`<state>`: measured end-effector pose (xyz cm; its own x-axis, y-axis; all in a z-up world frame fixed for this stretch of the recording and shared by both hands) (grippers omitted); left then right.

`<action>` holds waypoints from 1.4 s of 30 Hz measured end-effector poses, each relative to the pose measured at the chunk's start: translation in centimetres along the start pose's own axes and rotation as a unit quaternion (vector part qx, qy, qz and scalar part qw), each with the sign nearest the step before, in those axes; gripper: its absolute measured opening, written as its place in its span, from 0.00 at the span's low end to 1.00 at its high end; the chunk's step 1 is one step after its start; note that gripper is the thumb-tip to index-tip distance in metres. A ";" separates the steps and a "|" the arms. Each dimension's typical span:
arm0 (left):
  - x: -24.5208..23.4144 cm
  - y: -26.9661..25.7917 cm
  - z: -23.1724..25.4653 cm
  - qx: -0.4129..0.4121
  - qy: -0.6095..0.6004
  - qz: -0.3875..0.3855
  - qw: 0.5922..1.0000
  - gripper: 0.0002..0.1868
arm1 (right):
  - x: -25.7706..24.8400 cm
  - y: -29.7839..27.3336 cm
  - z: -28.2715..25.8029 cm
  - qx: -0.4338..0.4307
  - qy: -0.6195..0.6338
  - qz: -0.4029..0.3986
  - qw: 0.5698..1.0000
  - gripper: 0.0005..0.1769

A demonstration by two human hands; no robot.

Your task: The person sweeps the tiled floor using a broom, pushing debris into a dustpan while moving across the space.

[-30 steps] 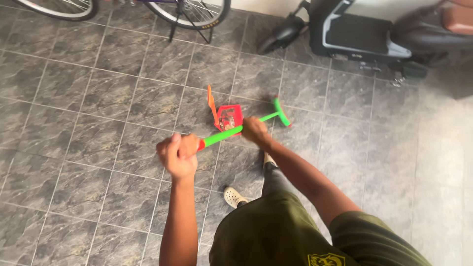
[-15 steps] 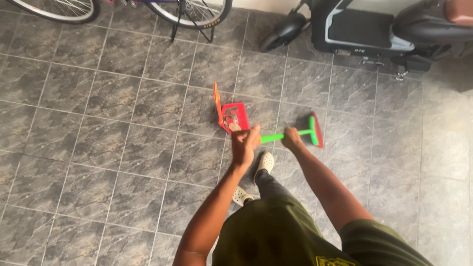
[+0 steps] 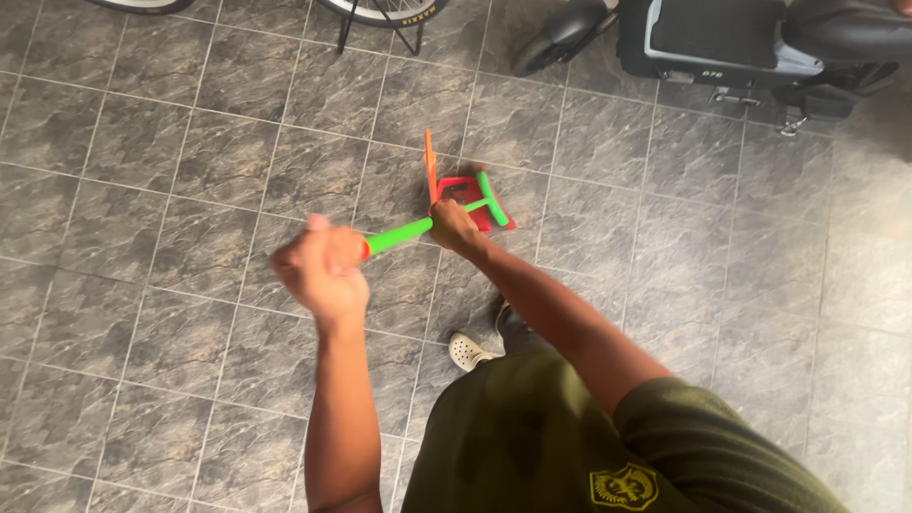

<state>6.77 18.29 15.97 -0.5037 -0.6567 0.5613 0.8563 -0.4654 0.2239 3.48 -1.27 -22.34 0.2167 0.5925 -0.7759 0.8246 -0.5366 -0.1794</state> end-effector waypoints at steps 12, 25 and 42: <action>-0.6 -2.6 -15.7 -0.202 0.144 -0.041 0.968 0.24 | -9.0 -7.9 15.0 0.119 -0.098 0.050 0.987 0.08; 6.4 -1.1 -31.9 -0.261 0.189 -0.246 0.914 0.31 | -12.7 -10.8 24.2 0.236 -0.123 -0.007 0.964 0.29; -6.2 15.8 -36.0 0.097 0.613 -0.027 0.784 0.48 | -16.5 -2.8 19.8 0.149 0.083 0.175 0.970 0.10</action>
<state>19.33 -6.39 -12.62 -0.1695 -0.7707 -0.6143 0.7709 -0.4919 0.4045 -12.73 -21.47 -21.02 0.5576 0.4172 -0.7177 0.5021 -0.8580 -0.1087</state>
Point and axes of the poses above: each hand's wrist, its own y-axis towards the middle knuckle, its own x-axis out of the palm, z = x × y, the point moved 10 cm from there along y, towards the middle knuckle, and after that the axes turned 1 degree about -x, right-handed, at the moved point
